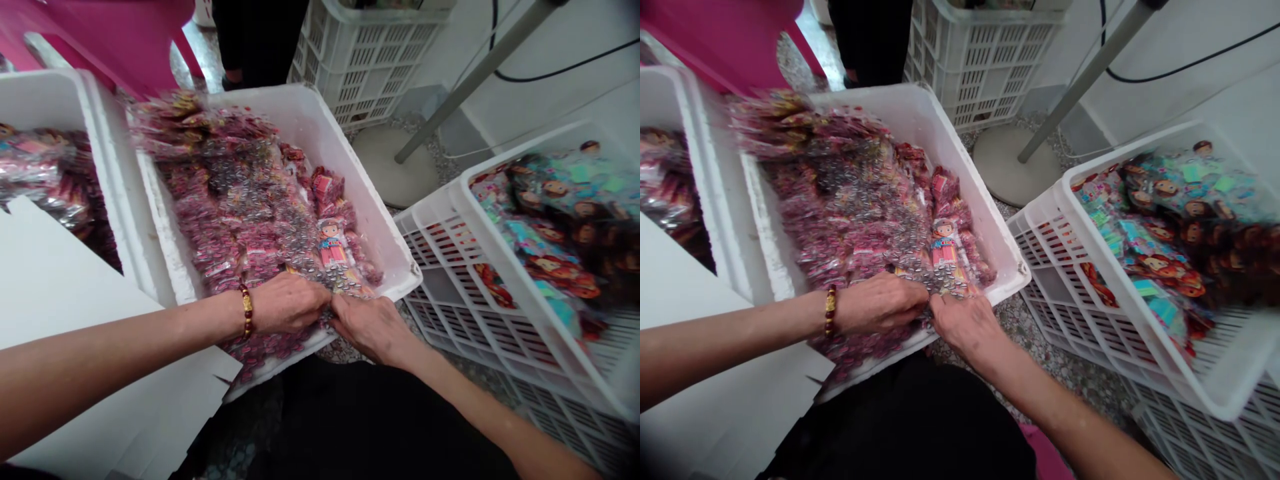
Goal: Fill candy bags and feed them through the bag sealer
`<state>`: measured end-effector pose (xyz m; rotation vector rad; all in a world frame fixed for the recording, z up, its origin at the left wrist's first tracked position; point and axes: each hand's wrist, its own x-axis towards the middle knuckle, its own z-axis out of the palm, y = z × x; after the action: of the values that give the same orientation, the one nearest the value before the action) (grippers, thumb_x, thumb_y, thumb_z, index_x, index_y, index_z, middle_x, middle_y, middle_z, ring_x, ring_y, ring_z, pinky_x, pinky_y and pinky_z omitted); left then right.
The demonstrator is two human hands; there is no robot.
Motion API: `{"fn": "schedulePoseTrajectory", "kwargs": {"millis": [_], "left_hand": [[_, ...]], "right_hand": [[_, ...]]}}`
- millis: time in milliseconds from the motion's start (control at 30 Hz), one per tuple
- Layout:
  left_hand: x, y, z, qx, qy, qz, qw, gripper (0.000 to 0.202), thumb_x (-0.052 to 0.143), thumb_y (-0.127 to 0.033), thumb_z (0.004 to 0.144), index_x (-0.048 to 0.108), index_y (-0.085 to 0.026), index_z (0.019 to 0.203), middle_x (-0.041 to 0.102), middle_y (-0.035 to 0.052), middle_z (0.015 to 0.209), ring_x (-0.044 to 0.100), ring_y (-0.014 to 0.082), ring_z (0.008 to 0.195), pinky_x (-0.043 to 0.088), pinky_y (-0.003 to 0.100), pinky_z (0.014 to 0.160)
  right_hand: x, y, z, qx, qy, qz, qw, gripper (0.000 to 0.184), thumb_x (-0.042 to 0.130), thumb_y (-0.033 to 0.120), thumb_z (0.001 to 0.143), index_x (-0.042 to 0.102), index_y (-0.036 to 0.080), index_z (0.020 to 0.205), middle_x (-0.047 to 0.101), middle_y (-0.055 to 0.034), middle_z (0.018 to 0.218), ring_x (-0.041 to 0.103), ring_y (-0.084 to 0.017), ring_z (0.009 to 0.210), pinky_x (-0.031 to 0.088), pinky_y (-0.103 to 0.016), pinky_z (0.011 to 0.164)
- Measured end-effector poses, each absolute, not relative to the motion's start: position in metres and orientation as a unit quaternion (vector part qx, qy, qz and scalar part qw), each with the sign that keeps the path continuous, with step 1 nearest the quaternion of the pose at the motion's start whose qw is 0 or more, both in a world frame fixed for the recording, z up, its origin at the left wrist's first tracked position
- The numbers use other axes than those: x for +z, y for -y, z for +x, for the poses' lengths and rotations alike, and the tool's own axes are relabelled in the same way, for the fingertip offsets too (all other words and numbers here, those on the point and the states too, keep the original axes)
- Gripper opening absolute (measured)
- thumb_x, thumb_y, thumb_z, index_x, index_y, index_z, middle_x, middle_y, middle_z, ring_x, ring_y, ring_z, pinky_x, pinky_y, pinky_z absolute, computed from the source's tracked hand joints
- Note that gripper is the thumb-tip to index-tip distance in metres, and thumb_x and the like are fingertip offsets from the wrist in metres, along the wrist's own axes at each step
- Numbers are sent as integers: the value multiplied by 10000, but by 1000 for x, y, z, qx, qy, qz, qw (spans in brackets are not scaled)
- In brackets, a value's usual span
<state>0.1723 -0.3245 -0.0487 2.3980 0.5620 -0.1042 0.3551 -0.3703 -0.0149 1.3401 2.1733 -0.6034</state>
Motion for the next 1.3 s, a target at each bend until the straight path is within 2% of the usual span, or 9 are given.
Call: {"fn": "schedulePoseTrajectory", "kwargs": {"millis": [67,200,300,433,600,767,1000,1133,1300], "left_hand": [[-48,325,173,-42,-216,917,332,110,475,-216,905,569,-183,859,672,37,898,615,169,796,374,264,623],[-46,325,173,-52,-219,916,332,114,480,-221,908,574,-178,860,680,41,911,622,174,809,375,263,626],[-44,325,174,-56,-220,913,339,77,506,-194,883,579,-177,865,689,42,927,628,179,829,376,261,631],[-44,324,174,-50,-218,912,344,68,523,-174,862,590,-185,865,696,35,922,630,179,836,383,258,644],[-48,325,172,-42,-227,909,346,83,512,-192,864,590,-186,834,691,29,909,626,172,820,383,257,643],[-50,324,171,-33,-228,902,366,94,514,-175,846,604,-197,855,689,21,885,619,169,810,387,252,657],[-50,321,171,-40,-226,894,386,96,519,-224,878,593,-197,824,661,9,824,591,156,754,368,247,636],[-48,319,171,-42,-214,897,385,72,529,-210,877,572,-193,822,653,13,849,577,152,751,358,252,631],[-43,322,170,-47,-203,907,366,98,547,-285,896,542,-196,854,649,24,903,585,164,786,349,262,620]], "right_hand": [[-15,370,358,-241,-806,485,238,156,489,318,963,558,198,1033,704,-44,974,663,-211,844,357,-288,608],[-15,371,359,-238,-813,486,216,280,524,469,935,564,197,990,714,-55,954,668,-229,884,402,-293,657],[-21,375,351,-198,-806,503,242,283,516,449,936,565,190,1037,720,-82,925,682,-260,864,434,-320,667],[-28,382,345,-164,-802,521,240,276,467,412,950,569,185,1070,714,-110,963,690,-255,805,451,-321,634],[-25,381,343,-188,-789,533,241,293,524,450,917,584,197,1051,726,-89,901,689,-273,853,462,-340,684],[-23,377,339,-196,-782,541,238,330,499,454,930,586,161,1052,721,-129,934,682,-275,818,428,-334,651],[-11,381,385,-273,-797,524,127,122,528,338,939,589,233,945,699,7,909,641,-153,771,347,-255,616],[-13,391,410,-244,-782,569,65,187,448,340,976,598,232,946,695,2,884,636,-144,738,368,-251,635],[-14,399,428,-223,-757,613,14,194,459,332,971,617,224,939,702,-11,850,643,-143,722,388,-238,632]]}}
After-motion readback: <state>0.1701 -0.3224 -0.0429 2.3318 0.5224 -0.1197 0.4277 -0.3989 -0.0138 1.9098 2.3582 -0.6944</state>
